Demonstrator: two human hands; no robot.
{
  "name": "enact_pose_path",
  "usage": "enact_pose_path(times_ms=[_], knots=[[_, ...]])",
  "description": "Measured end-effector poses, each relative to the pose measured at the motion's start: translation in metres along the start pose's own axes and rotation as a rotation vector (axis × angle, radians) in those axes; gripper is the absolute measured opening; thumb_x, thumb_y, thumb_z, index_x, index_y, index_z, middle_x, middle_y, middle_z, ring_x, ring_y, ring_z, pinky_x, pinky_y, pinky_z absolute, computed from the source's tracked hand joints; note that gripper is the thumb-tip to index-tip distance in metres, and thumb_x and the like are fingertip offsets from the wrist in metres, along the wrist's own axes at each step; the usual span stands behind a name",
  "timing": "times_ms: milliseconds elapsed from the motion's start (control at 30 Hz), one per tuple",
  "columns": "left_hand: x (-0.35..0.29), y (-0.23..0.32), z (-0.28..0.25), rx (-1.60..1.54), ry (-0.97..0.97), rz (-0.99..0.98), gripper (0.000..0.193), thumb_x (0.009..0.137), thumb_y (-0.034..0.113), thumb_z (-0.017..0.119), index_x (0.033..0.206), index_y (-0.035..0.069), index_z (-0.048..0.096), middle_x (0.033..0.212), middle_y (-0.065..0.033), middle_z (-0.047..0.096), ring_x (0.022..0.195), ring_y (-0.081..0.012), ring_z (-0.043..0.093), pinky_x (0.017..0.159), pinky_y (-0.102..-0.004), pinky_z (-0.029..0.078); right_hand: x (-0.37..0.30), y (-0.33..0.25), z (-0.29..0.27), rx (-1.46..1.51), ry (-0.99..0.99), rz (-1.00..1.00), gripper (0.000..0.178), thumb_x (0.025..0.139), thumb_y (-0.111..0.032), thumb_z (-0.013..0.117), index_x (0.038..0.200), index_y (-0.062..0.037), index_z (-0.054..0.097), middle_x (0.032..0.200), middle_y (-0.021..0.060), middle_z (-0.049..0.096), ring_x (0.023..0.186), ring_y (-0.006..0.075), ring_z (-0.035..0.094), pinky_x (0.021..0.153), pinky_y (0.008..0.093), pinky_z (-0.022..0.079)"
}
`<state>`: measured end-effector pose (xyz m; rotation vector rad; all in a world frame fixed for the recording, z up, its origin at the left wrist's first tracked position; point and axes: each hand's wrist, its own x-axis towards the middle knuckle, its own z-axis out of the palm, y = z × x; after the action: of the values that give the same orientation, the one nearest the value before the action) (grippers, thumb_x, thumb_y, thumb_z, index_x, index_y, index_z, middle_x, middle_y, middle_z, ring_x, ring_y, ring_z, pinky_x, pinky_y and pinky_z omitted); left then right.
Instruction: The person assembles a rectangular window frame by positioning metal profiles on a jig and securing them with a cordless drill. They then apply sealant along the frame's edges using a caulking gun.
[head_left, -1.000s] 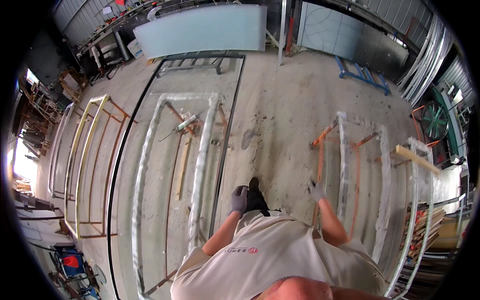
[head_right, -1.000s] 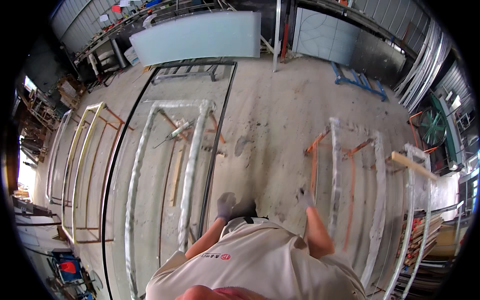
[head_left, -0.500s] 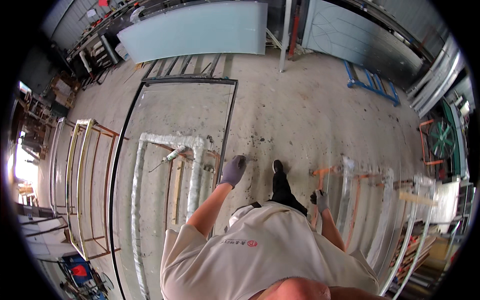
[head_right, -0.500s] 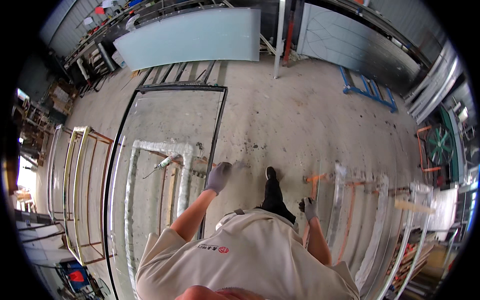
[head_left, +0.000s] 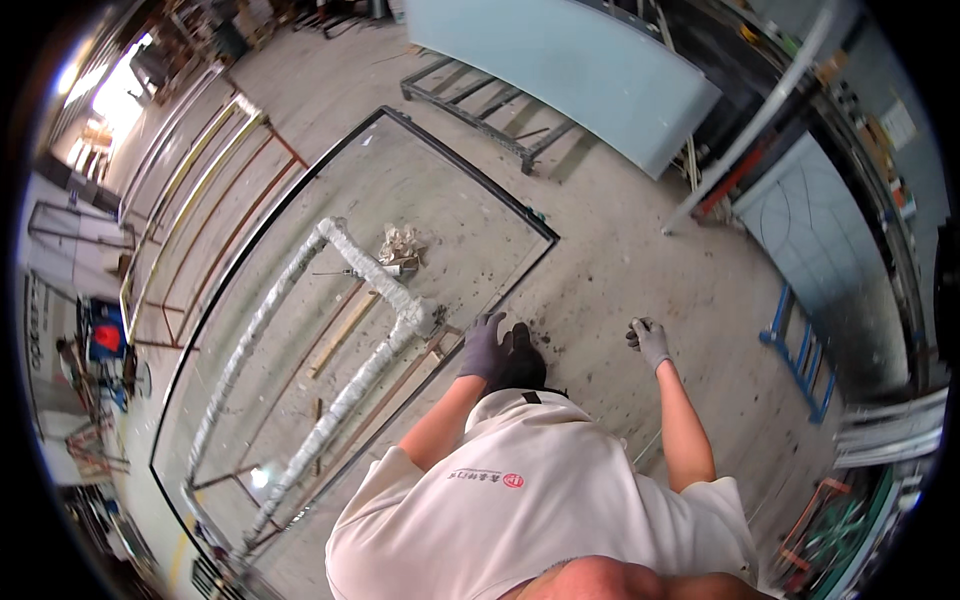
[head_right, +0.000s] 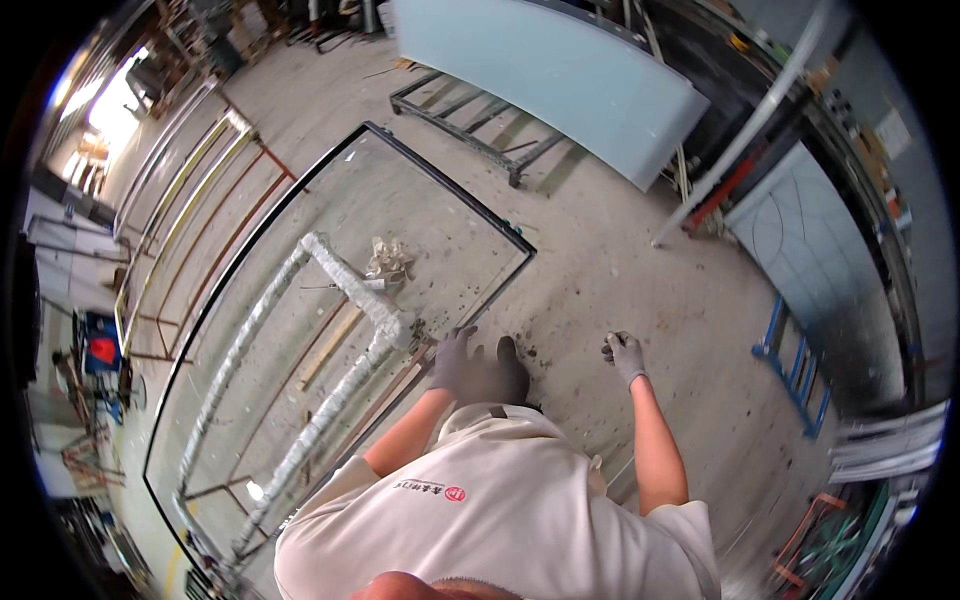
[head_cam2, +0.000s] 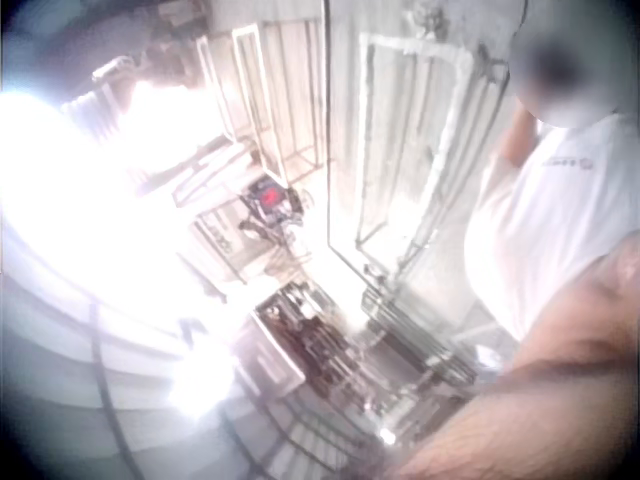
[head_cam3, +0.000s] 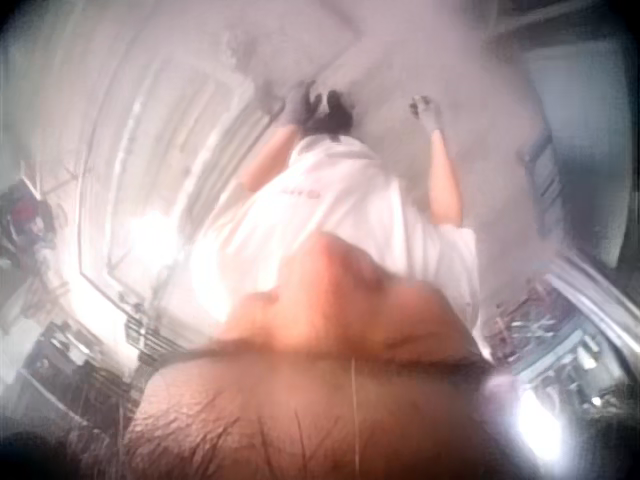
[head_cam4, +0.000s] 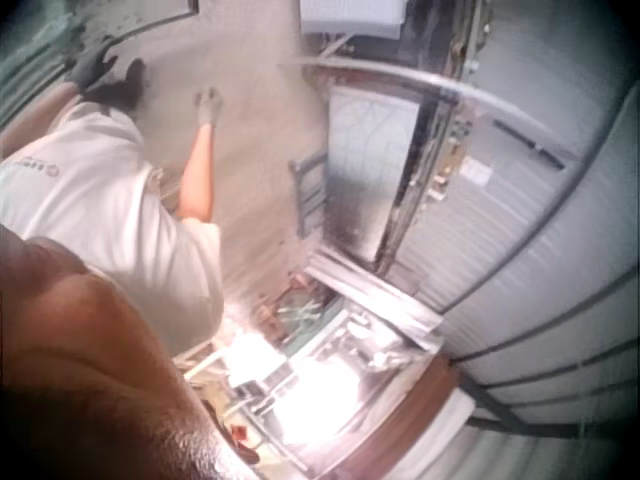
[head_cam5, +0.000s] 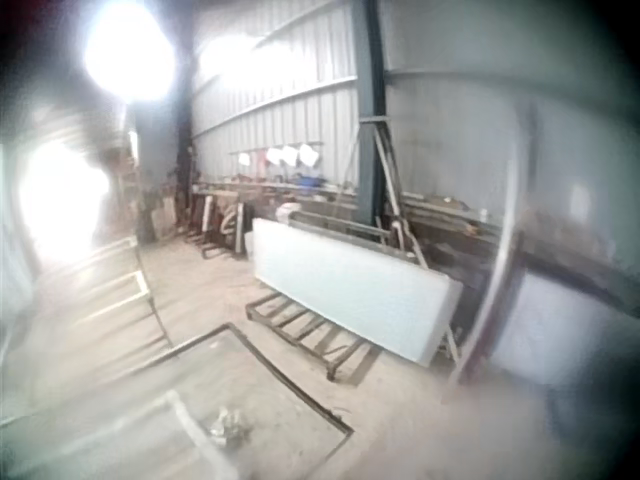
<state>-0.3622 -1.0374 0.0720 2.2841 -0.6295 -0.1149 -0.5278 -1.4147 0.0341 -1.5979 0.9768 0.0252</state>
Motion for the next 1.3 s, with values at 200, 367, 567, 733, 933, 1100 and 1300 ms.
enact_pose_path(times_ms=[200, 367, 567, 733, 933, 1100, 1300], knots=[[0.103, -0.010, 0.040, 0.108, 0.012, -0.050, 0.052, 0.081, 0.025, 0.074, 0.127, 0.007, 0.058, 0.118, -0.0204, 0.061, 0.108, -0.0407, 0.059, 0.091, -0.0478, 0.050, 0.119, -0.051, 0.042, -0.150, -0.102, 0.036, 0.035, 0.094, -0.036, 0.068, 0.111, -0.0052, 0.064, 0.093, 0.0090, 0.073, 0.072, 0.0157, 0.069, 0.063, 0.0311, 0.056], [0.159, 0.006, 0.051, 0.178, -0.185, -0.088, 0.047, 0.079, 0.028, 0.076, 0.117, 0.005, 0.060, 0.109, -0.0202, 0.064, 0.101, -0.0384, 0.063, 0.083, -0.0486, 0.053, 0.212, -0.097, 0.092, -0.634, -0.186, -0.254, 0.067, 0.088, -0.048, 0.072, 0.135, -0.0019, 0.055, 0.121, 0.0191, 0.067, 0.112, 0.0306, 0.065, 0.096, 0.0398, 0.051], [0.198, 0.005, 0.068, 0.221, -0.469, -0.333, 0.036, 0.081, 0.034, 0.071, 0.106, 0.008, 0.068, 0.104, -0.0192, 0.069, 0.096, -0.0380, 0.068, 0.082, -0.0474, 0.056, 0.259, -0.176, 0.185, -0.895, -0.554, -0.219, 0.083, 0.087, -0.053, 0.072, 0.144, 0.0008, 0.046, 0.133, 0.0208, 0.060, 0.119, 0.0319, 0.060, 0.100, 0.0411, 0.047], [0.202, -0.023, 0.141, 0.048, -0.322, -0.527, 0.025, 0.082, 0.027, 0.066, 0.096, 0.008, 0.075, 0.097, -0.0191, 0.073, 0.092, -0.0379, 0.071, 0.080, -0.0487, 0.056, 0.296, -0.151, 0.219, -0.760, -0.836, 0.039, 0.065, 0.089, -0.041, 0.074, 0.131, 0.0052, 0.056, 0.115, 0.0152, 0.066, 0.099, 0.0236, 0.064, 0.084, 0.0385, 0.051], [0.190, -0.023, 0.182, 0.113, -0.361, -0.722, 0.027, 0.084, 0.022, 0.064, 0.104, 0.010, 0.078, 0.101, -0.0144, 0.075, 0.097, -0.0352, 0.072, 0.082, -0.0454, 0.057, 0.318, -0.130, 0.220, -0.994, -0.951, 0.043, 0.078, 0.082, -0.037, 0.083, 0.137, 0.0074, 0.049, 0.112, 0.0166, 0.067, 0.094, 0.0267, 0.065, 0.086, 0.0408, 0.053], [0.208, -0.030, 0.186, 0.202, -0.567, -0.697, 0.029, 0.087, 0.022, 0.063, 0.112, 0.014, 0.077, 0.110, -0.0107, 0.074, 0.102, -0.0323, 0.071, 0.085, -0.0434, 0.057, 0.274, -0.187, 0.215, -1.230, -0.882, -0.290, 0.063, 0.083, -0.046, 0.077, 0.112, 0.0082, 0.063, 0.106, 0.0247, 0.071, 0.097, 0.0347, 0.069, 0.086, 0.0439, 0.050], [0.210, -0.017, 0.180, 0.124, -0.381, -0.735, 0.022, 0.085, 0.017, 0.064, 0.102, 0.011, 0.078, 0.103, -0.0125, 0.075, 0.100, -0.0320, 0.072, 0.083, -0.0440, 0.056, 0.314, -0.165, 0.223, -1.309, -0.887, -0.377, 0.059, 0.087, -0.051, 0.070, 0.098, 0.0074, 0.072, 0.098, 0.0262, 0.072, 0.095, 0.0381, 0.070, 0.080, 0.0463, 0.051]])
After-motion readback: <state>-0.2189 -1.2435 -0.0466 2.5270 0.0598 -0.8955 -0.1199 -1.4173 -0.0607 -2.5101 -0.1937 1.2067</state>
